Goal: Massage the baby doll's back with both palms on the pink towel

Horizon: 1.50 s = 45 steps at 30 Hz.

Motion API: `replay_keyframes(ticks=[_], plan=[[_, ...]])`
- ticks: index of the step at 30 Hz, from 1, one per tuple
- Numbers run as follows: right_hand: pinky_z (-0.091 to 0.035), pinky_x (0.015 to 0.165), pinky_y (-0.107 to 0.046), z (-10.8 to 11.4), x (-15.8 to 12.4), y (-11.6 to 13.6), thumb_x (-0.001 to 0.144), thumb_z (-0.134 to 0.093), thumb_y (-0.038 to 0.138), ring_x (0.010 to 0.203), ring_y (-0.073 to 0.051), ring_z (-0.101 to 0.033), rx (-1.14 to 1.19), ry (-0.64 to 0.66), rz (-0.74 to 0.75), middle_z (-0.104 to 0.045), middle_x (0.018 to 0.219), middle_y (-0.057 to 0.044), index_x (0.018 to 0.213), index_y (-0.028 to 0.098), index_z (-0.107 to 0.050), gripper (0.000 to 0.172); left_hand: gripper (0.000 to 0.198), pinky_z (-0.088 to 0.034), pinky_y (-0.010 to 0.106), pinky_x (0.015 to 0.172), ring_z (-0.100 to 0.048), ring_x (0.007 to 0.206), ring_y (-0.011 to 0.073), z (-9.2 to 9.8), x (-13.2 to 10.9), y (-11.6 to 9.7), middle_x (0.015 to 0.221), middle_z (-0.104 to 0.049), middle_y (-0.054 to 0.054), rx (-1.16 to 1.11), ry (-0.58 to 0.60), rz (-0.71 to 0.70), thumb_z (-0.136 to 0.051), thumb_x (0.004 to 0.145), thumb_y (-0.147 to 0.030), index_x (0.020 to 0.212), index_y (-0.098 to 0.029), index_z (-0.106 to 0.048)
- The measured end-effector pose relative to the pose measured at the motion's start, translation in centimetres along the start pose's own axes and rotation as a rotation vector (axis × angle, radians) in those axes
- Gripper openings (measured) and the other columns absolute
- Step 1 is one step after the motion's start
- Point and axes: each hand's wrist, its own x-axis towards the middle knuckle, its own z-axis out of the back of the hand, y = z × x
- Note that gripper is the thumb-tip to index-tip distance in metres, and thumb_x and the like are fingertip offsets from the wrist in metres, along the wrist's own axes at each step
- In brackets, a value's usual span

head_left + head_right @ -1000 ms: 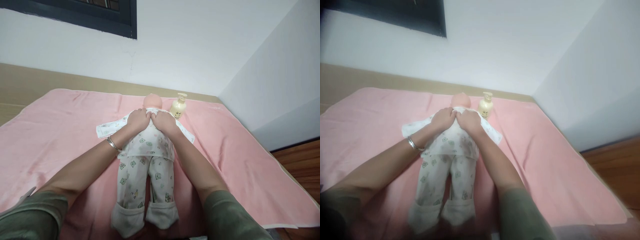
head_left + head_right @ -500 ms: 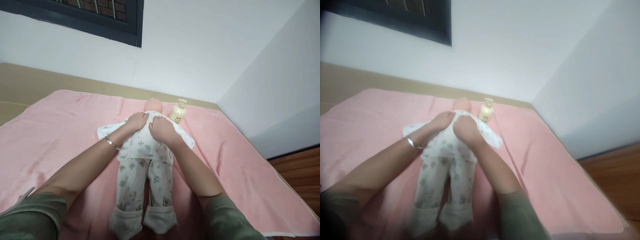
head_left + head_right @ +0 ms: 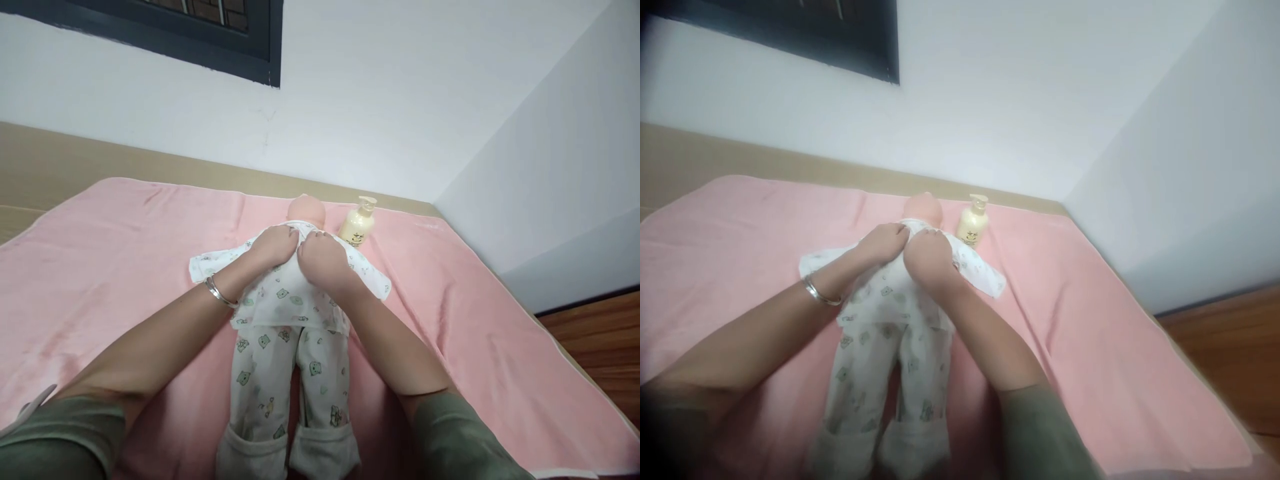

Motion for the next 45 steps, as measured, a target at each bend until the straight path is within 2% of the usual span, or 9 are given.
replay_keyframes(ticks=[4, 9, 12, 17, 25, 31, 35, 41, 45], plan=[[-0.049, 0.099, -0.038, -0.5, 0.8, -0.6, 0.097, -0.040, 0.015, 0.112, -0.030, -0.066, 0.150, -0.042, -0.102, -0.071, 0.118, -0.022, 0.114, 0.006, -0.069, 0.034, 0.054, -0.053, 0.043, 0.093, -0.069, 0.110, 0.0331, -0.4, 0.3, 0.4, 0.119, -0.073, 0.021, 0.001, -0.037, 0.023, -0.023, 0.100, -0.034, 0.108, -0.010, -0.070], [-0.047, 0.106, -0.044, -1.4, 2.6, -2.1, 0.104, -0.030, 0.038, 0.121, -0.035, -0.063, 0.363, -0.057, -0.338, -0.070, 0.126, -0.023, 0.126, 0.000, -0.064, 0.056, 0.036, -0.051, 0.041, 0.095, -0.068, 0.110, 0.0332, -0.6, -1.8, -1.7, 0.108, -0.071, 0.023, 0.214, -0.094, -0.111, -0.037, 0.091, -0.014, 0.104, -0.007, -0.070], [-0.046, 0.109, -0.046, -1.1, 2.0, -1.3, 0.106, -0.026, 0.035, 0.122, -0.036, -0.063, 0.264, -0.034, -0.297, -0.068, 0.128, -0.024, 0.127, 0.000, -0.064, 0.056, 0.035, -0.052, 0.039, 0.089, -0.070, 0.104, 0.0323, -0.5, -1.7, -1.6, 0.108, -0.072, 0.021, 0.167, -0.074, -0.082, -0.037, 0.093, -0.017, 0.102, -0.009, -0.070], [-0.046, 0.107, -0.047, -0.2, 0.3, 0.3, 0.101, -0.031, 0.016, 0.122, -0.036, -0.062, 0.065, -0.005, -0.051, -0.065, 0.131, -0.027, 0.126, 0.002, -0.067, 0.046, 0.049, -0.053, 0.041, 0.088, -0.070, 0.103, 0.0317, -0.2, 0.0, 0.0, 0.112, -0.074, 0.021, 0.055, -0.011, 0.002, -0.026, 0.098, -0.028, 0.099, -0.010, -0.072], [-0.047, 0.105, -0.038, -1.5, 2.6, -2.4, 0.105, -0.030, 0.040, 0.122, -0.032, -0.064, 0.353, -0.063, -0.303, -0.070, 0.128, -0.023, 0.127, 0.001, -0.066, 0.057, 0.041, -0.051, 0.043, 0.101, -0.066, 0.119, 0.0330, -1.3, -1.7, -1.6, 0.120, -0.071, 0.023, 0.229, -0.152, -0.088, -0.032, 0.096, -0.019, 0.115, -0.007, -0.067], [-0.046, 0.109, -0.044, -0.7, 0.7, 0.3, 0.098, -0.034, 0.013, 0.124, -0.034, -0.062, 0.044, -0.044, -0.071, -0.064, 0.135, -0.027, 0.129, 0.001, -0.066, 0.045, 0.043, -0.051, 0.041, 0.097, -0.068, 0.112, 0.0302, -1.2, -0.6, -0.5, 0.124, -0.071, 0.020, -0.005, -0.111, -0.005, -0.029, 0.098, -0.025, 0.114, -0.010, -0.066], [-0.044, 0.112, -0.043, -0.2, 0.1, 0.9, 0.094, -0.037, 0.007, 0.128, -0.033, -0.058, 0.062, -0.023, -0.020, -0.061, 0.139, -0.027, 0.138, 0.000, -0.058, 0.050, 0.041, -0.051, 0.035, 0.098, -0.067, 0.112, 0.0253, -2.1, -0.1, 0.3, 0.123, -0.073, 0.014, -0.157, -0.224, 0.049, -0.033, 0.096, -0.030, 0.112, -0.015, -0.068], [-0.041, 0.116, -0.045, -2.7, 2.3, -0.9, 0.100, -0.034, 0.027, 0.130, -0.033, -0.054, 0.385, -0.251, -0.291, -0.061, 0.139, -0.023, 0.134, 0.000, -0.057, 0.049, 0.044, -0.046, 0.038, 0.111, -0.062, 0.124, 0.0258, -3.7, -0.3, 0.9, 0.133, -0.070, 0.013, -0.205, -0.346, -0.034, -0.036, 0.093, -0.028, 0.119, -0.015, -0.069], [-0.039, 0.117, -0.047, -3.7, 2.6, -0.7, 0.099, -0.035, 0.029, 0.130, -0.034, -0.053, 0.401, -0.300, -0.295, -0.062, 0.137, -0.023, 0.133, 0.000, -0.057, 0.049, 0.043, -0.046, 0.040, 0.111, -0.062, 0.122, 0.0269, -3.7, -0.2, 1.1, 0.130, -0.071, 0.014, -0.204, -0.354, -0.062, -0.036, 0.093, -0.028, 0.117, -0.015, -0.069]])
